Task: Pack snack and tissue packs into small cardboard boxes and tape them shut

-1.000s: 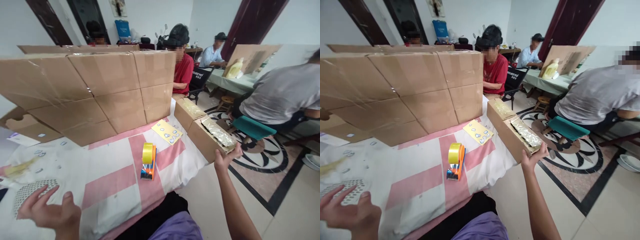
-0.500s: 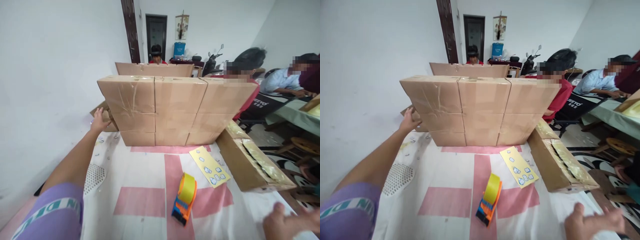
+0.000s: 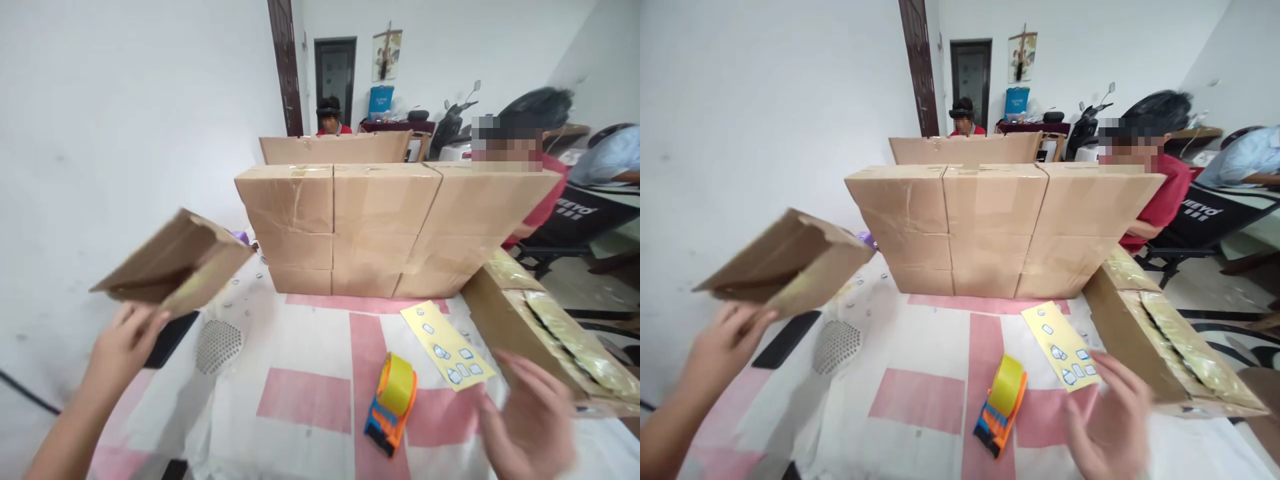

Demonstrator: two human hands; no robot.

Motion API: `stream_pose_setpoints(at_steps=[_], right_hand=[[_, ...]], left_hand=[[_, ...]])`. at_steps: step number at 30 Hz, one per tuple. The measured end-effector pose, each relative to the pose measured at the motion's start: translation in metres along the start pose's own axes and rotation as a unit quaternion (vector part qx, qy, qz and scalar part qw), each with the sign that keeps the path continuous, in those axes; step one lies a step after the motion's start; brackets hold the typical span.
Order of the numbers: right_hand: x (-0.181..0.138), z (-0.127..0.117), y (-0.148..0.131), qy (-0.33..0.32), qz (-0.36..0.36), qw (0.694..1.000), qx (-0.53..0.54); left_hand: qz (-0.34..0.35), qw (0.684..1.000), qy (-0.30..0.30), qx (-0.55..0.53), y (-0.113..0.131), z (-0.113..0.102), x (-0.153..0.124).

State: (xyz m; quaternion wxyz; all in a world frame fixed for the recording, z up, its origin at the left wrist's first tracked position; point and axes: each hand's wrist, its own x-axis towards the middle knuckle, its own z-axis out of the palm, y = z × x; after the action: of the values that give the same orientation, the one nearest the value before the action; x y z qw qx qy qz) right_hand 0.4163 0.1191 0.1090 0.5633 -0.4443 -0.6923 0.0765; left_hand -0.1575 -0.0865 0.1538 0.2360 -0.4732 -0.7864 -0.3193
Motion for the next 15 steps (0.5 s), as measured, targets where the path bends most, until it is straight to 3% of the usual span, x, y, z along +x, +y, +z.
stream_pose_setpoints(at_steps=[1,3,5,6,8,9,12,15], right_hand=[[0.009,0.020,-0.020,-0.086,-0.045,0.994,0.053],[0.024,0.063,-0.058,-0.295,-0.087,0.947,0.095],[0.031,0.107,-0.083,-0.473,-0.128,0.860,0.143],[0.032,0.127,-0.090,-0.533,-0.146,0.816,0.170],[0.028,0.159,-0.090,-0.577,-0.143,0.775,0.212],[0.025,0.171,-0.085,-0.573,-0.127,0.777,0.228],[0.018,0.182,-0.060,-0.525,-0.070,0.816,0.232],[0.018,0.163,-0.037,-0.478,-0.037,0.864,0.151]], left_hand=[[0.011,0.999,-0.039,-0.028,0.002,-0.022,-0.027],[0.031,0.994,-0.074,-0.073,0.017,-0.049,-0.069],[0.070,0.989,-0.078,-0.108,0.042,-0.054,-0.093],[0.094,0.985,-0.078,-0.125,0.056,-0.050,-0.098],[0.140,0.972,-0.094,-0.165,0.081,-0.033,-0.096],[0.159,0.965,-0.101,-0.182,0.091,-0.022,-0.091],[0.218,0.950,-0.106,-0.197,0.107,0.020,-0.066],[0.263,0.942,-0.080,-0.195,0.119,0.072,-0.041]])
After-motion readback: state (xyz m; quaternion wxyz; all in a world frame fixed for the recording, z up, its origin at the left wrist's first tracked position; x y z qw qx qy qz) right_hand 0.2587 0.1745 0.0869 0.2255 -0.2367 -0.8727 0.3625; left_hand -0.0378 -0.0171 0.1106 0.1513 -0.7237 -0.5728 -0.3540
